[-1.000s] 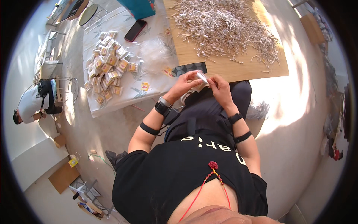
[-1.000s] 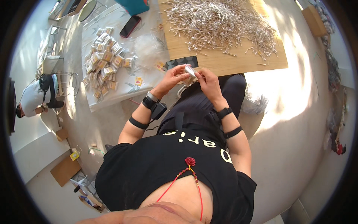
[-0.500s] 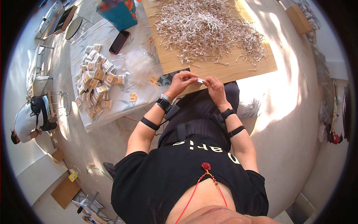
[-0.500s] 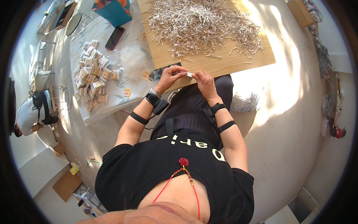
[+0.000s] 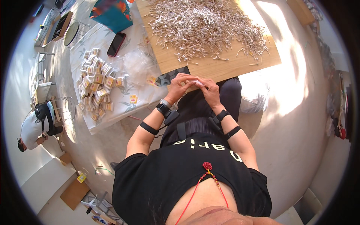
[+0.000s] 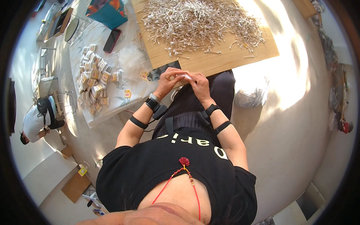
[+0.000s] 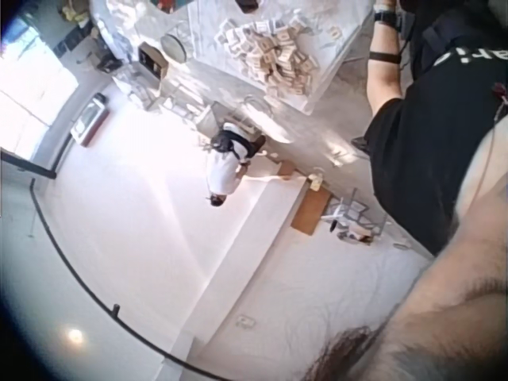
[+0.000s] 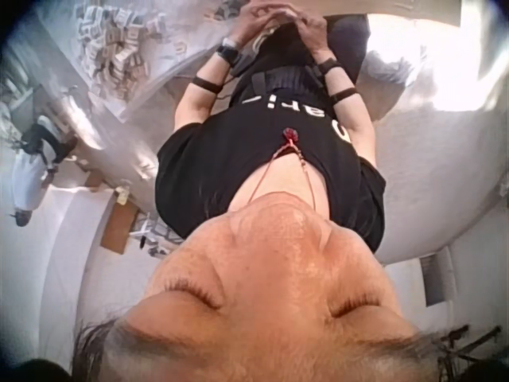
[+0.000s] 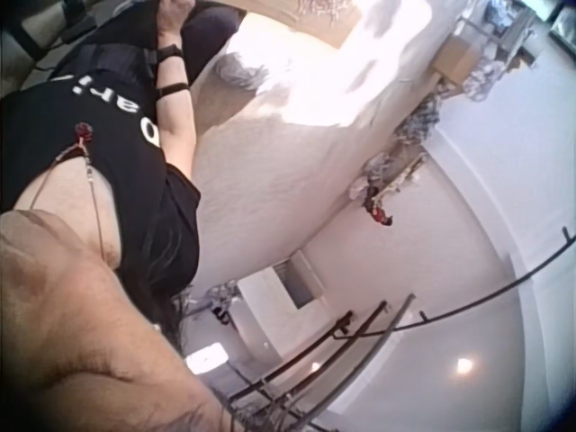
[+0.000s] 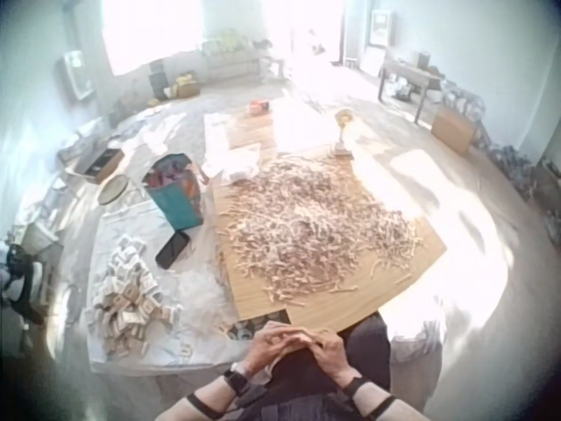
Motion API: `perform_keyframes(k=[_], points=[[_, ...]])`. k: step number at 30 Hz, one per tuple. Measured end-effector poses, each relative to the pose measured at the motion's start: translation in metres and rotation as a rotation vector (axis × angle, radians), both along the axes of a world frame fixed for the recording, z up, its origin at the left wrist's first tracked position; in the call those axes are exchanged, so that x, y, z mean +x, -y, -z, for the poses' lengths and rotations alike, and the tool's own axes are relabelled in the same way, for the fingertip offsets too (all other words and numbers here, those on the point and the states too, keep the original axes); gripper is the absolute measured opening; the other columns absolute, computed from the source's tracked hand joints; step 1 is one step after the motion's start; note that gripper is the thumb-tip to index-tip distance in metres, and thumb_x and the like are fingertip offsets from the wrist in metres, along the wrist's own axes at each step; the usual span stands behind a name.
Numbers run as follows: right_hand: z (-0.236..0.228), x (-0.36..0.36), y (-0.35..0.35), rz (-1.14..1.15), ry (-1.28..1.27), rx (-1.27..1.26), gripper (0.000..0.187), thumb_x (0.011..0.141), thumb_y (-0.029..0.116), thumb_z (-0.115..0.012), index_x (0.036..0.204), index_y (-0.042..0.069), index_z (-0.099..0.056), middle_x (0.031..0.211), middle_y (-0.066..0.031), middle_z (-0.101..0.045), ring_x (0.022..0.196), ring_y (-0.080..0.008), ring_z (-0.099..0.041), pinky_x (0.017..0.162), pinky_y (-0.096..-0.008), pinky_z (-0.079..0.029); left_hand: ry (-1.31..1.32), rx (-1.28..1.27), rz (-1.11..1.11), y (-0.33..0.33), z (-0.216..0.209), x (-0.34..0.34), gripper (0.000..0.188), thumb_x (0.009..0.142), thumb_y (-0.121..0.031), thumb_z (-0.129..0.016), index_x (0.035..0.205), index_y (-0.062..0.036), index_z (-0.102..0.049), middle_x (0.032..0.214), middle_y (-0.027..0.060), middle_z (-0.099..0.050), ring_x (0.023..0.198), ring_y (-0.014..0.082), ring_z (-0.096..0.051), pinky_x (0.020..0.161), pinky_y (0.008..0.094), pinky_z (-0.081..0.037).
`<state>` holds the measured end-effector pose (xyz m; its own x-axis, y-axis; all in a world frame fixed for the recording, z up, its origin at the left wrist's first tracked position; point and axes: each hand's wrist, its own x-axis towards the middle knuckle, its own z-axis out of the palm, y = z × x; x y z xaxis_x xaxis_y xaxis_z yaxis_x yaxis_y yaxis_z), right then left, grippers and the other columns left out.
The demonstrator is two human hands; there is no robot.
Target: Packaging and organizing small product boxes and hygiene-related items using shredded paper filler.
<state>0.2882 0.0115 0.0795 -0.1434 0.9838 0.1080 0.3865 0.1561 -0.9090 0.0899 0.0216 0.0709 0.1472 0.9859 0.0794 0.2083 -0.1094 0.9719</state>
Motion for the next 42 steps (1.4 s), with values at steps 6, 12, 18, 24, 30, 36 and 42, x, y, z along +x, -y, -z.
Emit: perform_keyframes(k=[6,12,18,24,30,36,42], points=[[0.002,-0.005,-0.021,0.088,0.078,0.084,0.025,0.093,0.011,-0.075,0.117,0.01,-0.08,0.1,-0.0097,-0.077,0.096,-0.0272,-0.069,0.084,-0.0374,-0.056,-0.021,0.057,-0.098,-0.014,-0.005,0.012,0.017,0.091,-0.015,-0.082,0.107,-0.0088,-0.083,0.106,0.0083,-0.077,0.102,0.0213,-0.066,0.083,0.0331,-0.055],[0.01,-0.016,-0.031,0.198,0.1,0.234,0.016,0.092,0.011,-0.075,0.107,0.012,-0.08,0.095,-0.0082,-0.075,0.098,-0.0298,-0.067,0.088,-0.0407,-0.053,-0.069,0.133,-0.236,-0.023,-0.002,0.03,0.009,0.094,-0.012,-0.078,0.097,-0.0037,-0.078,0.101,0.0097,-0.075,0.095,0.0223,-0.066,0.079,0.032,-0.053],[0.02,-0.015,-0.033,0.223,0.182,0.345,0.012,0.091,0.01,-0.074,0.103,0.011,-0.077,0.097,-0.007,-0.075,0.101,-0.0301,-0.066,0.091,-0.0411,-0.052,-0.177,0.306,-0.298,-0.02,0.006,0.037,0.008,0.092,-0.009,-0.077,0.091,-0.0023,-0.073,0.093,0.0119,-0.071,0.088,0.0246,-0.064,0.075,0.033,-0.052],[0.013,0.002,-0.032,0.069,0.08,0.201,0.023,0.095,0.012,-0.072,0.116,0.012,-0.079,0.104,-0.0074,-0.077,0.105,-0.0282,-0.067,0.096,-0.0387,-0.053,-0.058,0.167,-0.231,-0.017,0.011,0.028,0.016,0.093,-0.012,-0.08,0.107,-0.0047,-0.078,0.098,0.007,-0.074,0.083,0.0148,-0.064,0.074,0.027,-0.051],[0.007,0.007,-0.033,-0.017,0.029,0.087,0.037,0.094,0.018,-0.075,0.13,0.012,-0.076,0.116,-0.0087,-0.077,0.109,-0.0266,-0.067,0.099,-0.0373,-0.053,0.192,-0.029,-0.1,-0.018,0.023,0.017,0.028,0.095,-0.01,-0.08,0.122,-0.0055,-0.077,0.108,-0.0002,-0.074,0.09,0.0053,-0.062,0.079,0.0221,-0.051],[0.016,0.007,-0.029,0.018,-0.094,-0.031,0.034,0.095,0.014,-0.076,0.129,0.01,-0.077,0.118,-0.0112,-0.078,0.111,-0.0227,-0.07,0.098,-0.0332,-0.054,0.233,-0.039,-0.053,-0.018,0.026,0.013,0.028,0.096,-0.008,-0.078,0.123,-0.0041,-0.077,0.114,0.0016,-0.073,0.094,0.0067,-0.065,0.084,0.0225,-0.054],[0.025,-0.001,-0.02,0.097,-0.252,-0.024,0.03,0.097,0.007,-0.073,0.126,0.008,-0.077,0.117,-0.0132,-0.078,0.106,-0.0219,-0.074,0.095,-0.0316,-0.056,0.129,-0.045,-0.047,-0.017,0.013,0.015,0.022,0.096,-0.007,-0.078,0.117,-0.0018,-0.078,0.115,0.0054,-0.073,0.099,0.0106,-0.069,0.084,0.0247,-0.057]])
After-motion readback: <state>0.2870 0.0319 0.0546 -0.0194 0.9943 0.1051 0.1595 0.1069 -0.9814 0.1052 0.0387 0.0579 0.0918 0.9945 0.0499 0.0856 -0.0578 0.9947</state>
